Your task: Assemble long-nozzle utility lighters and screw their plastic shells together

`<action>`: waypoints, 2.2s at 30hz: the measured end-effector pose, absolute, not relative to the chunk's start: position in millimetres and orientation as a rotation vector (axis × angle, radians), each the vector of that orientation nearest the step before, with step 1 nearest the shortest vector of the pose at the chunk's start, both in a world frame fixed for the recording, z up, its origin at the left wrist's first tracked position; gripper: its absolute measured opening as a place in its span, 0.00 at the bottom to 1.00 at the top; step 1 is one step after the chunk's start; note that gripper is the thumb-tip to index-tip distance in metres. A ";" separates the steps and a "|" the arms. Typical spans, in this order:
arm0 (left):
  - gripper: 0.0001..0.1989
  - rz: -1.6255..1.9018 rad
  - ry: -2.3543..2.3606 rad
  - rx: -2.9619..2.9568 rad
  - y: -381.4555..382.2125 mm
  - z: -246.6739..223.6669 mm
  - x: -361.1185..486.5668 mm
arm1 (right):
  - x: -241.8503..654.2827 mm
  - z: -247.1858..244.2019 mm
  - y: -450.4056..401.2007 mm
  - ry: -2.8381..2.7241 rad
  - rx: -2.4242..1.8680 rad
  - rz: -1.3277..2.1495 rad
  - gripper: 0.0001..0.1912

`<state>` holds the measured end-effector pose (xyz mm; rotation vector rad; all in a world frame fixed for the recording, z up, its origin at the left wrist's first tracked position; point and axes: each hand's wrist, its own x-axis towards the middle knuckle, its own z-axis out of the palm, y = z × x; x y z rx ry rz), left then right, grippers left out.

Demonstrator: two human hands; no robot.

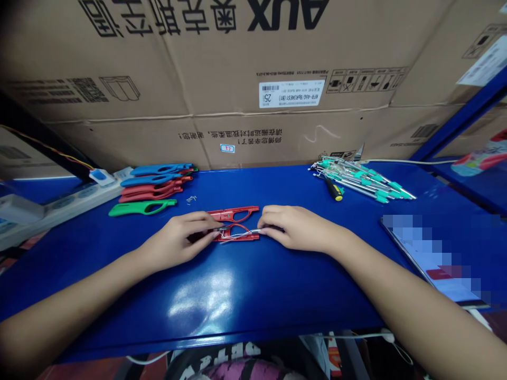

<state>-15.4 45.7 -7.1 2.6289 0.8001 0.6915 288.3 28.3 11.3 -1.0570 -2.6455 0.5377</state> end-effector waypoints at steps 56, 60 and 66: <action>0.10 0.501 0.774 2.646 49.3 -1.6 -23.4 | 281.6 14.4 20.7 -2.676 -0.955 0.669 0.13; 0.10 0.491 0.773 2.646 49.0 -1.4 -23.3 | 281.1 14.6 16.9 -2.753 -1.017 0.469 0.14; 0.09 0.476 0.788 2.657 48.6 -0.9 -22.1 | 278.1 12.8 12.9 -2.866 -0.991 0.144 0.18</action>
